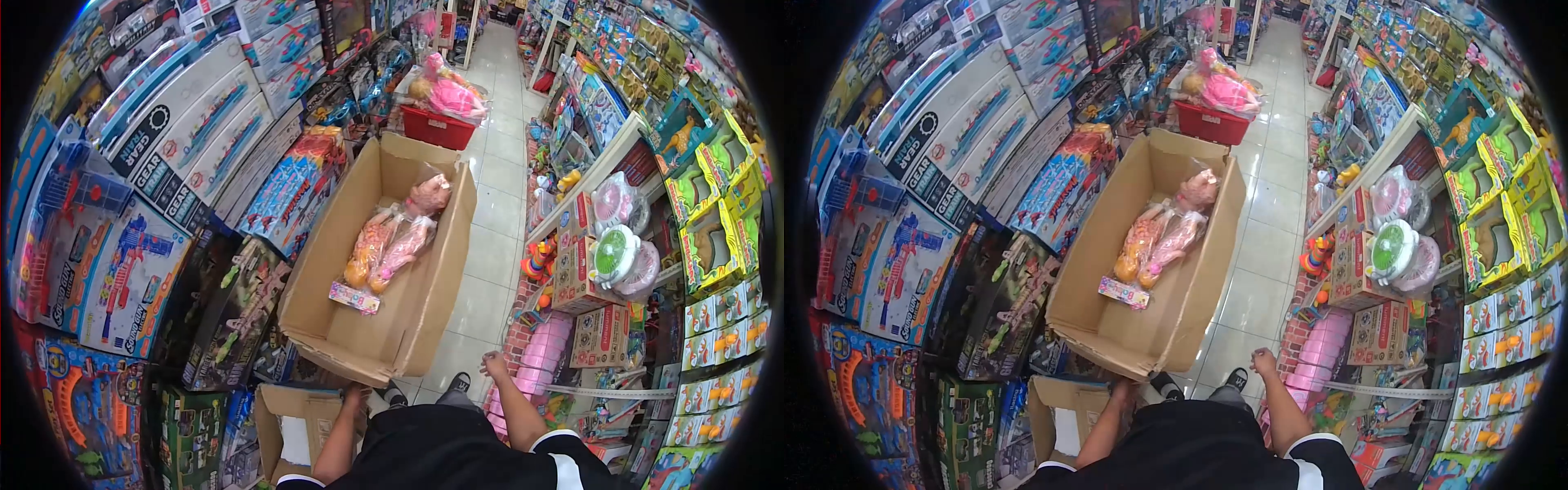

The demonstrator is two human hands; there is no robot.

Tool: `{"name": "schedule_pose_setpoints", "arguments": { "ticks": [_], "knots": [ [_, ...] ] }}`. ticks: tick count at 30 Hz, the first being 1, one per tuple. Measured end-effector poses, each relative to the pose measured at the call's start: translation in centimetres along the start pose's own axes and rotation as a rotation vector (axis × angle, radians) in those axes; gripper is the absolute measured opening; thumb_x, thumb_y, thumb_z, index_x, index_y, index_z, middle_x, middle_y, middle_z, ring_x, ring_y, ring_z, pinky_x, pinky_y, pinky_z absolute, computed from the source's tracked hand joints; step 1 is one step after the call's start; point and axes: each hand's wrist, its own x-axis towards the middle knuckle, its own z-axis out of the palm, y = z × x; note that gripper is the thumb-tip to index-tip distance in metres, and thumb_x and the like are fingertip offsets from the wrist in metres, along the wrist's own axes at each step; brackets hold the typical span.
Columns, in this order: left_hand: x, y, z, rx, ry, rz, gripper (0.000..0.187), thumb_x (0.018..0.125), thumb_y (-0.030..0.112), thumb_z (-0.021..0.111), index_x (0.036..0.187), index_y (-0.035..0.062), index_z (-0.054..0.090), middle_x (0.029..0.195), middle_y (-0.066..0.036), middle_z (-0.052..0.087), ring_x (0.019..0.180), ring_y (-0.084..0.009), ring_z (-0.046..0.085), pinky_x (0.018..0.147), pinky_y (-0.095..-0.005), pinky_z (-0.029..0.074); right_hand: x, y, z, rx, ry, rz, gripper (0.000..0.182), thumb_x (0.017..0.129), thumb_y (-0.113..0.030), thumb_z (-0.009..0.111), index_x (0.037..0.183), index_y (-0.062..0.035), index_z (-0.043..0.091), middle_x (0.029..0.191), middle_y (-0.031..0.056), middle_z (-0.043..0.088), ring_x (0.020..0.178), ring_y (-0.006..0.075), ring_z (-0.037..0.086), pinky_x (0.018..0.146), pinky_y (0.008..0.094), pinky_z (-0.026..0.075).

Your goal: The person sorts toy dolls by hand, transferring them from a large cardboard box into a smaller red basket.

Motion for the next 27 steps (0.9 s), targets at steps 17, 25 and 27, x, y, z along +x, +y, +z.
{"name": "schedule_pose_setpoints", "arguments": {
  "ticks": [17, 25, 27],
  "knots": [
    [-25.4, 27.0, -5.1, 1.479, 0.386, 0.178, 0.035, 0.089, 0.033, 0.052, 0.100, 0.0032, 0.068, 0.095, -0.026, 0.066, 0.089, -0.0439, 0.064, 0.078, -0.0501, 0.051, -10.8, -29.9, 1.9, 0.523, 0.323, -0.816, 0.016, 0.096, -0.009, 0.053, 0.109, 0.0005, 0.055, 0.092, 0.0069, 0.062, 0.079, 0.0138, 0.062, 0.066, 0.0252, 0.049],
    [-29.1, 44.4, 11.8, 1.016, 0.595, 1.020, 0.033, 0.098, 0.028, 0.048, 0.104, -0.0035, 0.058, 0.101, -0.024, 0.061, 0.097, -0.0400, 0.058, 0.084, -0.0442, 0.045, -6.7, -45.2, 8.7, 0.471, -0.110, -0.855, 0.022, 0.094, -0.009, 0.056, 0.114, -0.0002, 0.056, 0.103, 0.0097, 0.063, 0.090, 0.0146, 0.063, 0.072, 0.0274, 0.051],
    [-22.2, 46.6, 14.6, 1.005, 0.367, 1.136, 0.036, 0.098, 0.028, 0.050, 0.105, -0.0057, 0.059, 0.102, -0.024, 0.060, 0.098, -0.0399, 0.058, 0.087, -0.0423, 0.045, -3.2, -47.8, 11.6, 0.422, -0.193, -0.707, 0.027, 0.092, -0.010, 0.056, 0.118, -0.0002, 0.054, 0.103, 0.0107, 0.064, 0.091, 0.0170, 0.063, 0.075, 0.0297, 0.051]
  ]
}}
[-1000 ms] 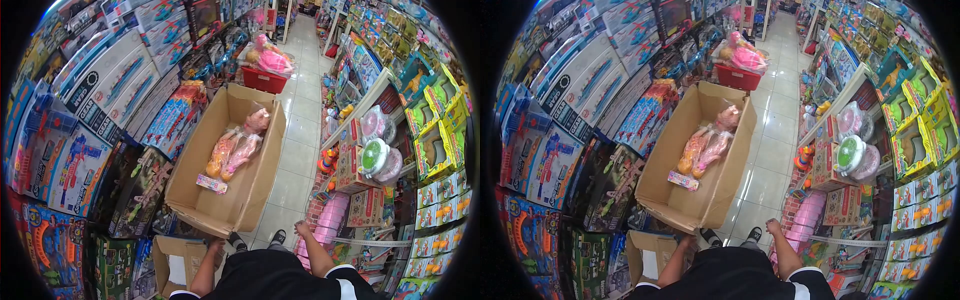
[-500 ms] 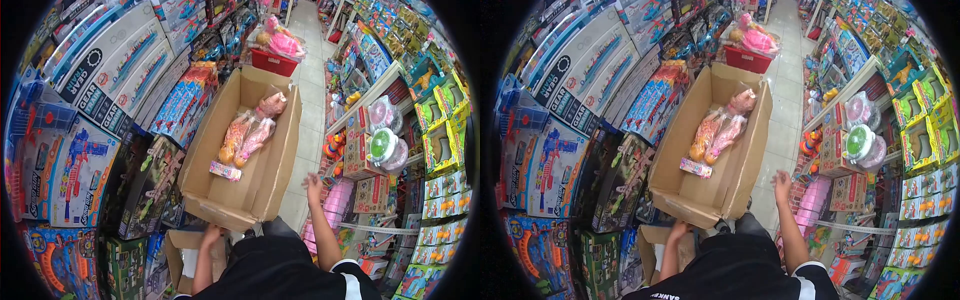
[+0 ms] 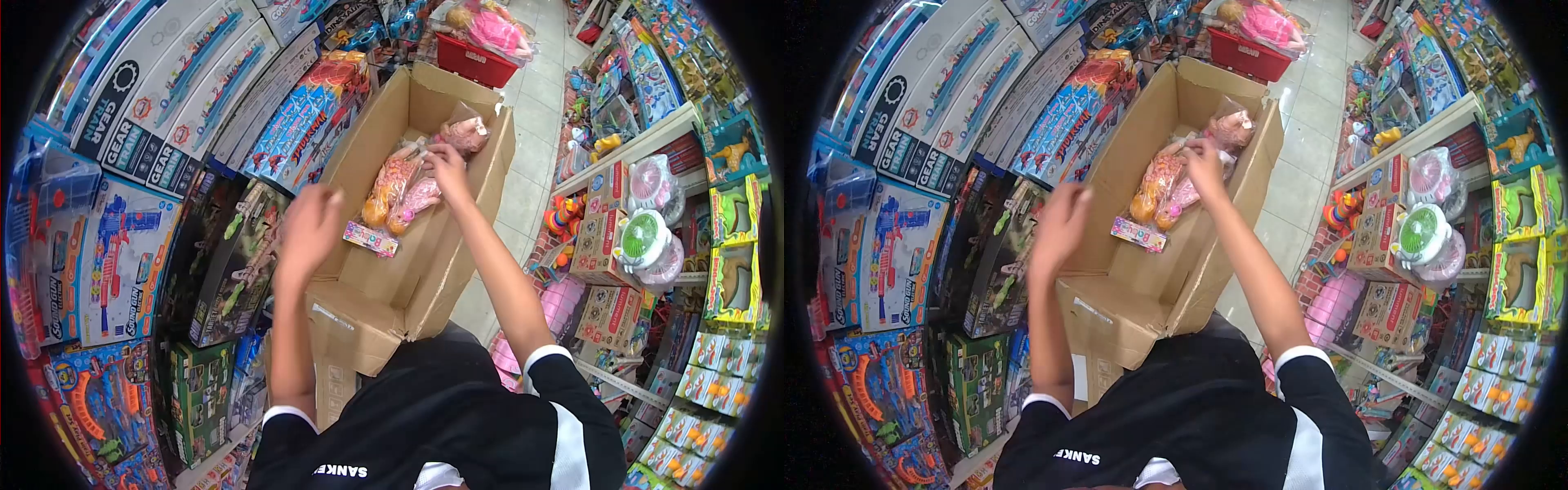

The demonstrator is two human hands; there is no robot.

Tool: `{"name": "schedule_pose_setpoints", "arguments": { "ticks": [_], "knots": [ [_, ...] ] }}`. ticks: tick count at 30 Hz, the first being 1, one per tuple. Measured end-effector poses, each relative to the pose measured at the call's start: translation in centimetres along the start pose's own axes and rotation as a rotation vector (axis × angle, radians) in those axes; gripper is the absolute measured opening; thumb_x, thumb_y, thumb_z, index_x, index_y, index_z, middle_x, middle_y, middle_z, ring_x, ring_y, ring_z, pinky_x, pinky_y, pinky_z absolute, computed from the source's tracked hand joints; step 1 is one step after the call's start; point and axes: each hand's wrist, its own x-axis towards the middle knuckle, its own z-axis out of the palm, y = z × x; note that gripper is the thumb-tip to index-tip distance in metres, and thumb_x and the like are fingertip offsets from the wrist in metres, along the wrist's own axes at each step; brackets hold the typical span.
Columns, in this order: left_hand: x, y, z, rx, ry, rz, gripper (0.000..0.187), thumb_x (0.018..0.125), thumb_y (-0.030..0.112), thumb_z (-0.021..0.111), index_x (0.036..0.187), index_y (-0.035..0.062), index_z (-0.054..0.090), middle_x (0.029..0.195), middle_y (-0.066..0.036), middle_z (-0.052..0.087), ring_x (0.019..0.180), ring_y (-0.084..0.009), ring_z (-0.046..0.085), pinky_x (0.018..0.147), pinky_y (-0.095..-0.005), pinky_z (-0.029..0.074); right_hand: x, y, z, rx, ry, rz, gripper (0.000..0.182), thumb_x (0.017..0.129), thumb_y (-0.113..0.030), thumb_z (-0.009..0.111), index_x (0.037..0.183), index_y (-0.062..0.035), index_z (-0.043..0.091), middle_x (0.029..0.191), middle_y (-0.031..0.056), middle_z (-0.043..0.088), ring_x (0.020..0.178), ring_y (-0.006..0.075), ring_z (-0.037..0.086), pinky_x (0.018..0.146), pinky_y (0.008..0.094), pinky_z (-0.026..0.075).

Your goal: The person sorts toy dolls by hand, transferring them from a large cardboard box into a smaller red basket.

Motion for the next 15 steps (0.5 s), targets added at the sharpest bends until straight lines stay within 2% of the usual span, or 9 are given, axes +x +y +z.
{"name": "schedule_pose_setpoints", "arguments": {
  "ticks": [2, 4, 5, 7, 8, 10, 11, 13, 15],
  "knots": [
    [4.5, -2.4, 5.7, -0.024, -0.141, -0.020, 0.039, 0.097, 0.029, 0.050, 0.109, -0.0061, 0.060, 0.106, -0.025, 0.061, 0.103, -0.0404, 0.057, 0.091, -0.0428, 0.044, 4.4, 4.7, 1.9, -0.010, -0.008, 0.076, 0.031, 0.091, -0.010, 0.056, 0.120, 0.0000, 0.053, 0.102, 0.0114, 0.064, 0.093, 0.0196, 0.063, 0.078, 0.0321, 0.051],
    [8.2, -5.8, 11.3, -0.002, -0.280, -0.109, 0.044, 0.096, 0.032, 0.051, 0.114, -0.0062, 0.060, 0.114, -0.027, 0.059, 0.110, -0.0415, 0.055, 0.097, -0.0440, 0.042, 7.8, 9.4, 3.0, -0.351, 0.099, 0.182, 0.039, 0.087, -0.016, 0.057, 0.121, 0.0017, 0.051, 0.108, 0.0168, 0.061, 0.106, 0.0255, 0.060, 0.092, 0.0390, 0.048],
    [9.4, -7.4, 13.6, 0.025, -0.356, -0.158, 0.047, 0.095, 0.034, 0.051, 0.117, -0.0066, 0.060, 0.120, -0.029, 0.057, 0.115, -0.0423, 0.053, 0.100, -0.0448, 0.041, 9.2, 13.2, 3.6, -0.353, 0.099, 0.185, 0.039, 0.087, -0.016, 0.057, 0.121, 0.0017, 0.051, 0.108, 0.0168, 0.061, 0.106, 0.0255, 0.060, 0.092, 0.0390, 0.048],
    [10.2, -11.7, 18.3, 0.072, -0.365, -0.209, 0.051, 0.094, 0.036, 0.052, 0.119, -0.0078, 0.058, 0.125, -0.030, 0.054, 0.118, -0.0431, 0.051, 0.103, -0.0451, 0.039, 11.4, 19.5, 4.5, -0.252, 0.524, 0.691, 0.063, 0.079, -0.026, 0.065, 0.130, 0.0027, 0.043, 0.124, 0.0242, 0.052, 0.121, 0.0322, 0.051, 0.104, 0.0445, 0.040],
    [10.7, -13.7, 20.4, 0.122, -0.370, -0.254, 0.055, 0.092, 0.037, 0.054, 0.122, -0.0090, 0.055, 0.130, -0.032, 0.051, 0.122, -0.0439, 0.049, 0.106, -0.0454, 0.037, 10.4, 17.6, 4.5, -0.251, 0.529, 0.694, 0.063, 0.079, -0.026, 0.065, 0.130, 0.0027, 0.043, 0.124, 0.0242, 0.052, 0.121, 0.0322, 0.051, 0.104, 0.0445, 0.040],
    [10.6, -17.5, 24.3, 0.158, -0.377, -0.259, 0.059, 0.091, 0.038, 0.055, 0.125, -0.0105, 0.052, 0.134, -0.032, 0.048, 0.125, -0.0441, 0.047, 0.108, -0.0456, 0.036, 6.4, 11.1, 4.2, -0.543, 0.548, 0.929, 0.092, 0.073, -0.034, 0.072, 0.142, 0.0031, 0.026, 0.142, 0.0281, 0.036, 0.130, 0.0363, 0.043, 0.108, 0.0461, 0.036],
    [10.4, -18.5, 25.3, 0.192, -0.379, -0.272, 0.064, 0.091, 0.038, 0.057, 0.129, -0.0119, 0.048, 0.137, -0.033, 0.045, 0.128, -0.0444, 0.044, 0.110, -0.0458, 0.034, 6.3, 11.0, 4.2, -0.543, 0.550, 0.935, 0.092, 0.073, -0.034, 0.072, 0.142, 0.0031, 0.026, 0.142, 0.0281, 0.036, 0.130, 0.0363, 0.043, 0.108, 0.0461, 0.036],
    [10.4, -18.9, 26.0, 0.144, -0.469, -0.350, 0.071, 0.089, 0.039, 0.060, 0.135, -0.0122, 0.041, 0.142, -0.033, 0.040, 0.132, -0.0431, 0.041, 0.112, -0.0447, 0.032, 6.3, 12.0, 3.9, -0.663, 0.519, 0.907, 0.114, 0.066, -0.049, 0.079, 0.143, 0.0105, 0.020, 0.138, 0.0273, 0.040, 0.125, 0.0415, 0.046, 0.106, 0.0448, 0.039],
    [10.2, -19.3, 26.8, -0.017, -0.510, -0.519, 0.076, 0.088, 0.040, 0.062, 0.137, -0.0119, 0.038, 0.145, -0.032, 0.037, 0.135, -0.0424, 0.038, 0.113, -0.0430, 0.031, 7.3, 15.5, 3.4, -0.647, 0.544, 0.990, 0.115, 0.067, -0.050, 0.079, 0.144, 0.0104, 0.018, 0.138, 0.0284, 0.040, 0.124, 0.0404, 0.048, 0.106, 0.0434, 0.039]
  ]
}}
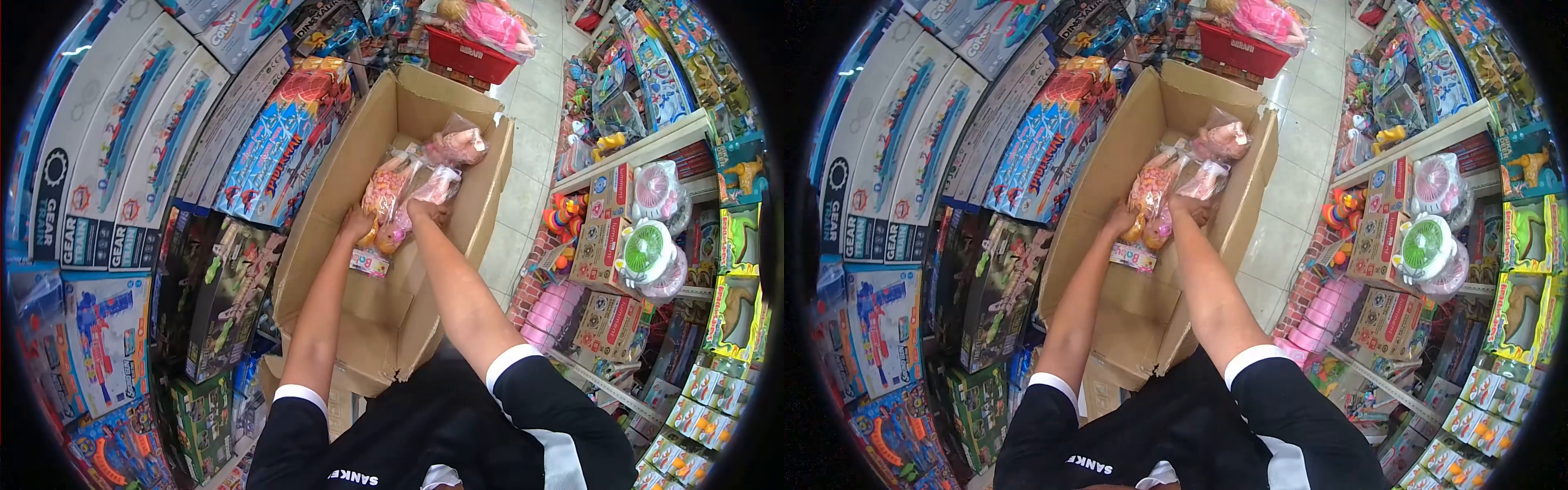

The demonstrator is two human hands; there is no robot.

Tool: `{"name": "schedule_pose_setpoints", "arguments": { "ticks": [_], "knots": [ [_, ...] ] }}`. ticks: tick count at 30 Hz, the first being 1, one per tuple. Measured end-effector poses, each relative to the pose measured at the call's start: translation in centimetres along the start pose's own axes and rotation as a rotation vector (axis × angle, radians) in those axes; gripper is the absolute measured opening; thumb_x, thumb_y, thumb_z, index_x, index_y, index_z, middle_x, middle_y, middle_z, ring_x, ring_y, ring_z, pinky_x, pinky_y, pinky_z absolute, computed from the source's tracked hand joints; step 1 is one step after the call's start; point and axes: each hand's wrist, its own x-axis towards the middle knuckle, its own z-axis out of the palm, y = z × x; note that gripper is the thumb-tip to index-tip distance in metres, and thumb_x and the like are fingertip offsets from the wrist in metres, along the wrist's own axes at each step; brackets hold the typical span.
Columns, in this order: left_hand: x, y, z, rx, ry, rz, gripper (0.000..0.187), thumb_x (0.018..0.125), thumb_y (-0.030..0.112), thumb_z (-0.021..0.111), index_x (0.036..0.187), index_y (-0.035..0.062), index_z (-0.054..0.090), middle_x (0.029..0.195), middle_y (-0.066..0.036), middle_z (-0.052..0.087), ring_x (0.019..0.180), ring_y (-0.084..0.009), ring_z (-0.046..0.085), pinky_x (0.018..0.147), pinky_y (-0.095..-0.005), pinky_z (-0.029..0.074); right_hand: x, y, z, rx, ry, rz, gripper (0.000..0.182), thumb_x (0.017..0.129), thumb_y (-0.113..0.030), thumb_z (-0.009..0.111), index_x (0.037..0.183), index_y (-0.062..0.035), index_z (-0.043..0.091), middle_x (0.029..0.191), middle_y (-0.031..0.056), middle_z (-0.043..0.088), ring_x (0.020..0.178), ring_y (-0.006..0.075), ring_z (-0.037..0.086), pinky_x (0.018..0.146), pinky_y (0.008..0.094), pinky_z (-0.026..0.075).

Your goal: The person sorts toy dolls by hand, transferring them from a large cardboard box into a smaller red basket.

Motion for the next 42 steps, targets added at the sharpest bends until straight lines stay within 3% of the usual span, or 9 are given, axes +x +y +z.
{"name": "schedule_pose_setpoints", "arguments": {
  "ticks": [8, 12, 17, 20, 24, 25, 32, 34, 42],
  "knots": [
    [2.9, -3.3, 5.1, 0.063, 0.068, -0.033, 0.085, 0.083, 0.055, 0.065, 0.135, -0.0094, 0.044, 0.140, -0.032, 0.043, 0.134, -0.0412, 0.041, 0.111, -0.0429, 0.033, 4.0, 3.4, 3.9, 0.170, -0.084, -0.078, 0.103, 0.073, -0.048, 0.076, 0.142, 0.0103, 0.027, 0.138, 0.0306, 0.046, 0.124, 0.0371, 0.052, 0.105, 0.0393, 0.042],
    [1.4, -3.0, 5.6, 0.072, -0.072, -0.149, 0.081, 0.083, 0.060, 0.062, 0.123, -0.0094, 0.056, 0.127, -0.031, 0.056, 0.122, -0.0415, 0.053, 0.104, -0.0433, 0.040, 4.0, 3.0, 3.4, 0.007, -0.190, -0.290, 0.056, 0.084, -0.041, 0.067, 0.119, 0.0024, 0.063, 0.129, 0.0245, 0.058, 0.123, 0.0370, 0.055, 0.102, 0.0406, 0.045],
    [-3.1, 0.3, 3.5, -0.156, 0.082, 0.106, 0.045, 0.091, 0.033, 0.061, 0.124, 0.0016, 0.059, 0.117, -0.028, 0.061, 0.112, -0.0421, 0.058, 0.097, -0.0434, 0.044, 1.5, 1.7, 0.6, -0.078, -0.075, -0.327, 0.032, 0.090, -0.023, 0.057, 0.114, -0.0062, 0.069, 0.126, 0.0175, 0.062, 0.118, 0.0343, 0.060, 0.097, 0.0425, 0.050],
    [-3.4, 0.7, 2.4, 0.056, 0.257, 0.367, 0.032, 0.091, 0.021, 0.057, 0.117, 0.0023, 0.061, 0.111, -0.026, 0.061, 0.105, -0.0428, 0.058, 0.094, -0.0447, 0.044, -2.5, 0.6, -3.5, -0.121, -0.067, -0.508, 0.032, 0.084, -0.017, 0.061, 0.110, 0.0013, 0.069, 0.123, 0.0220, 0.062, 0.115, 0.0352, 0.061, 0.094, 0.0431, 0.052],
    [-9.6, 4.5, -3.4, 0.016, 0.256, 0.462, 0.025, 0.093, 0.011, 0.051, 0.112, -0.0020, 0.059, 0.111, -0.023, 0.059, 0.105, -0.0411, 0.057, 0.091, -0.0463, 0.044, -4.2, 0.3, -8.3, -0.187, -0.049, -0.733, 0.025, 0.084, -0.016, 0.060, 0.094, 0.0034, 0.072, 0.089, 0.0203, 0.072, 0.077, 0.0321, 0.073, 0.068, 0.0393, 0.059],
    [-12.1, 4.9, -4.7, -0.115, 0.308, 0.582, 0.026, 0.093, 0.011, 0.052, 0.114, -0.0026, 0.059, 0.111, -0.023, 0.059, 0.104, -0.0407, 0.058, 0.090, -0.0449, 0.046, -4.7, 1.4, -10.5, -0.130, -0.033, -0.904, 0.026, 0.086, -0.019, 0.060, 0.087, 0.0049, 0.071, 0.074, 0.0191, 0.070, 0.059, 0.0305, 0.070, 0.056, 0.0399, 0.058],
    [-26.2, 3.5, -10.1, -0.507, 0.532, 0.776, 0.028, 0.101, 0.016, 0.049, 0.118, -0.0054, 0.056, 0.109, -0.013, 0.064, 0.098, -0.0216, 0.061, 0.087, -0.0340, 0.046, -14.8, 12.2, -29.3, 0.599, -0.409, -1.028, 0.038, 0.100, -0.029, 0.052, 0.094, 0.0044, 0.068, 0.077, 0.0100, 0.068, 0.066, 0.0154, 0.065, 0.061, 0.0309, 0.055],
    [-30.5, 4.4, -10.2, -0.758, 0.419, 0.661, 0.027, 0.103, 0.019, 0.048, 0.114, -0.0049, 0.056, 0.107, -0.007, 0.062, 0.097, -0.0106, 0.054, 0.086, -0.0276, 0.044, -15.1, 14.7, -32.4, 0.698, -0.433, -1.017, 0.038, 0.101, -0.031, 0.051, 0.094, 0.0028, 0.068, 0.078, 0.0087, 0.068, 0.067, 0.0149, 0.065, 0.060, 0.0296, 0.055],
    [-37.3, 9.4, -2.7, -0.976, 0.633, 0.684, 0.021, 0.103, 0.020, 0.050, 0.104, -0.0003, 0.055, 0.099, -0.003, 0.059, 0.092, -0.0089, 0.052, 0.083, -0.0266, 0.042, -6.9, 20.8, -39.7, 1.130, -0.370, -0.946, 0.025, 0.100, -0.026, 0.053, 0.103, -0.0042, 0.065, 0.094, 0.0023, 0.068, 0.079, 0.0108, 0.064, 0.069, 0.0255, 0.050]
  ]
}}
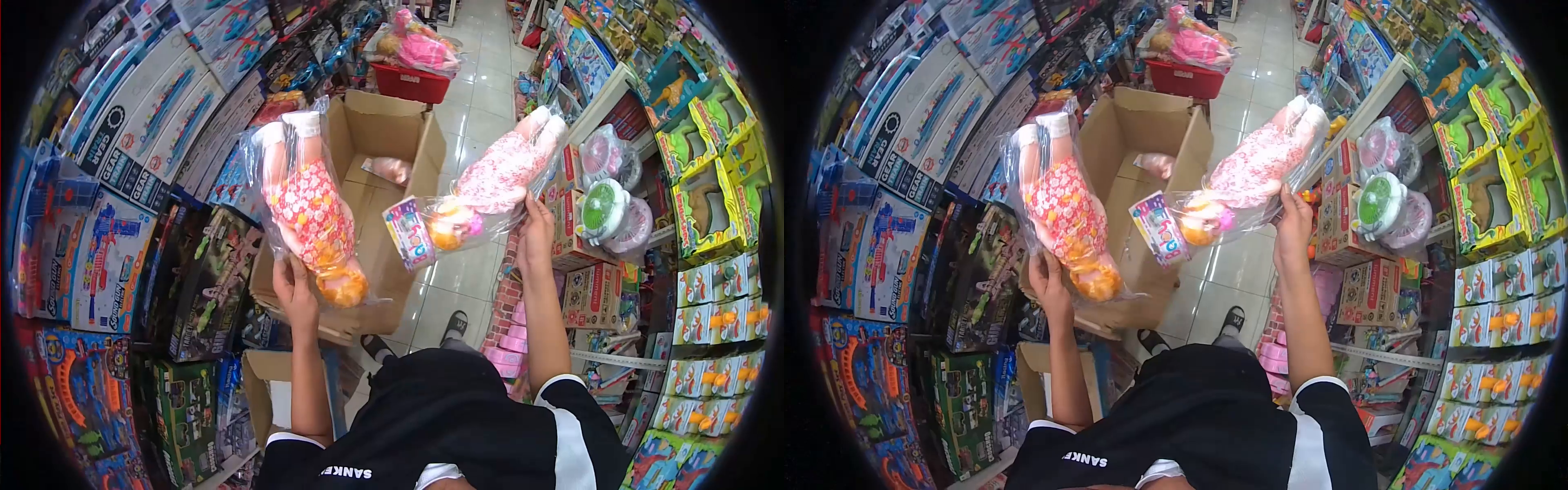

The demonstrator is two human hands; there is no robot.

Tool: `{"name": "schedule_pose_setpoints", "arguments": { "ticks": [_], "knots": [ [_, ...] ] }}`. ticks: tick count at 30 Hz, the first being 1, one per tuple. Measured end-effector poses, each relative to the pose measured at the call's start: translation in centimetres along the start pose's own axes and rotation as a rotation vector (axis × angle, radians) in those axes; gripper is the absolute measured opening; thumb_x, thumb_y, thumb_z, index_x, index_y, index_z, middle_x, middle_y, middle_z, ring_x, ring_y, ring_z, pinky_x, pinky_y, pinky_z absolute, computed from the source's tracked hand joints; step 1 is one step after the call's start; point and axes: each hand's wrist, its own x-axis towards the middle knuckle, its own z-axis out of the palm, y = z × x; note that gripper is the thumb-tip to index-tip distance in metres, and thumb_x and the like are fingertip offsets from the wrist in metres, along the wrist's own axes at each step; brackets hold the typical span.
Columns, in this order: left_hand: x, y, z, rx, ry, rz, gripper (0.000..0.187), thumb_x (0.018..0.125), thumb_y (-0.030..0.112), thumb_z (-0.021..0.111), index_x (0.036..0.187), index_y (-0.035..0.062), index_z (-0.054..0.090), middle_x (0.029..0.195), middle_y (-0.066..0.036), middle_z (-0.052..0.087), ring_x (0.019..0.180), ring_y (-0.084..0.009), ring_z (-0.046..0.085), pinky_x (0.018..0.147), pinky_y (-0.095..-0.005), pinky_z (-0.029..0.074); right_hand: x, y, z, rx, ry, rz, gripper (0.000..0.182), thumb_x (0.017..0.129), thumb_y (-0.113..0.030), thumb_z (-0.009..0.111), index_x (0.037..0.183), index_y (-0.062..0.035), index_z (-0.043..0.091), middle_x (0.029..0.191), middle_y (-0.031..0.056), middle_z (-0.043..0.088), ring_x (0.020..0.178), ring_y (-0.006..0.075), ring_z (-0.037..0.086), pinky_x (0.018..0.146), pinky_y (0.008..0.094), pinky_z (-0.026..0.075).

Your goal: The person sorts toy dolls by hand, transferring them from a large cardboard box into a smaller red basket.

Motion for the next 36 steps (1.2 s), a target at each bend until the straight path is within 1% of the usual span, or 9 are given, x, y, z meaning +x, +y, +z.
{"name": "schedule_pose_setpoints", "arguments": {
  "ticks": [2, 5, 8, 18, 20, 24, 29, 32, 36],
  "knots": [
    [-1.8, 0.6, 2.8, -0.020, -0.016, -0.043, 0.021, 0.103, 0.021, 0.051, 0.102, 0.0005, 0.054, 0.097, -0.003, 0.058, 0.091, -0.0089, 0.052, 0.083, -0.0264, 0.042, 1.6, -0.6, -3.4, 0.027, 0.040, -0.019, 0.025, 0.101, -0.026, 0.053, 0.107, -0.0044, 0.064, 0.099, 0.0027, 0.068, 0.083, 0.0110, 0.064, 0.073, 0.0258, 0.050],
    [-4.6, -1.5, 6.7, -0.005, -0.067, -0.048, 0.024, 0.103, 0.023, 0.051, 0.108, -0.0005, 0.054, 0.103, -0.005, 0.059, 0.094, -0.0098, 0.054, 0.084, -0.0269, 0.043, 3.3, -1.0, -8.3, 0.131, 0.017, 0.048, 0.026, 0.102, -0.024, 0.050, 0.115, -0.0030, 0.059, 0.111, 0.0070, 0.065, 0.102, 0.0155, 0.060, 0.090, 0.0309, 0.045],
    [-6.8, -2.5, 12.4, -0.019, -0.075, -0.092, 0.024, 0.103, 0.021, 0.051, 0.112, -0.0008, 0.054, 0.105, -0.004, 0.059, 0.095, -0.0101, 0.054, 0.085, -0.0279, 0.044, 4.3, -0.8, -12.1, 0.082, 0.134, 0.062, 0.028, 0.102, -0.031, 0.051, 0.101, -0.0060, 0.065, 0.095, 0.0011, 0.066, 0.087, 0.0094, 0.059, 0.080, 0.0263, 0.046],
    [-9.5, -6.3, 22.0, 0.001, -0.148, -0.201, 0.032, 0.102, 0.023, 0.053, 0.123, -0.0013, 0.052, 0.113, -0.006, 0.060, 0.101, -0.0102, 0.055, 0.087, -0.0273, 0.044, 8.4, 2.1, -23.6, 0.019, 0.163, 0.018, 0.031, 0.104, -0.029, 0.049, 0.099, -0.0014, 0.063, 0.093, -0.0009, 0.060, 0.090, 0.0080, 0.052, 0.084, 0.0262, 0.041],
    [-9.1, -7.4, 22.8, 0.083, -0.152, -0.199, 0.034, 0.103, 0.023, 0.051, 0.125, -0.0026, 0.051, 0.112, -0.007, 0.061, 0.100, -0.0119, 0.057, 0.089, -0.0281, 0.045, 9.5, 2.3, -24.6, -0.036, 0.182, -0.024, 0.031, 0.104, -0.026, 0.047, 0.113, -0.0005, 0.062, 0.112, 0.0036, 0.063, 0.101, 0.0103, 0.055, 0.091, 0.0276, 0.043],
    [-7.4, -8.9, 25.0, 0.089, -0.175, -0.213, 0.034, 0.103, 0.023, 0.051, 0.125, -0.0022, 0.050, 0.112, -0.007, 0.061, 0.099, -0.0113, 0.057, 0.088, -0.0273, 0.045, 11.9, 2.1, -24.7, 0.005, 0.240, -0.032, 0.033, 0.105, -0.025, 0.045, 0.118, 0.0018, 0.059, 0.115, 0.0054, 0.062, 0.103, 0.0116, 0.055, 0.095, 0.0285, 0.042],
    [-3.3, -12.3, 29.2, 0.047, -0.132, -0.219, 0.020, 0.102, 0.022, 0.052, 0.094, 0.0042, 0.048, 0.082, 0.002, 0.050, 0.077, -0.0050, 0.044, 0.069, -0.0236, 0.038, 16.5, 2.0, -23.4, 0.180, 0.384, -0.030, 0.040, 0.104, -0.027, 0.045, 0.123, 0.0060, 0.056, 0.116, 0.0090, 0.061, 0.105, 0.0159, 0.055, 0.095, 0.0291, 0.041],
    [0.5, -15.1, 32.6, 0.066, -0.139, -0.187, 0.025, 0.102, 0.022, 0.054, 0.086, 0.0076, 0.041, 0.077, 0.004, 0.041, 0.072, -0.0043, 0.036, 0.064, -0.0229, 0.033, 21.2, 2.6, -23.8, 0.073, 0.434, -0.062, 0.042, 0.104, -0.026, 0.046, 0.128, 0.0075, 0.052, 0.121, 0.0103, 0.059, 0.109, 0.0174, 0.054, 0.098, 0.0298, 0.040],
    [6.8, -18.1, 36.7, 0.066, -0.149, -0.219, 0.023, 0.102, 0.022, 0.054, 0.087, 0.0075, 0.042, 0.078, 0.004, 0.042, 0.072, -0.0039, 0.037, 0.064, -0.0221, 0.034, 27.1, 1.0, -22.0, -0.068, 0.464, -0.071, 0.043, 0.103, -0.027, 0.046, 0.127, 0.0085, 0.052, 0.121, 0.0112, 0.059, 0.110, 0.0176, 0.053, 0.099, 0.0302, 0.039]
  ]
}}
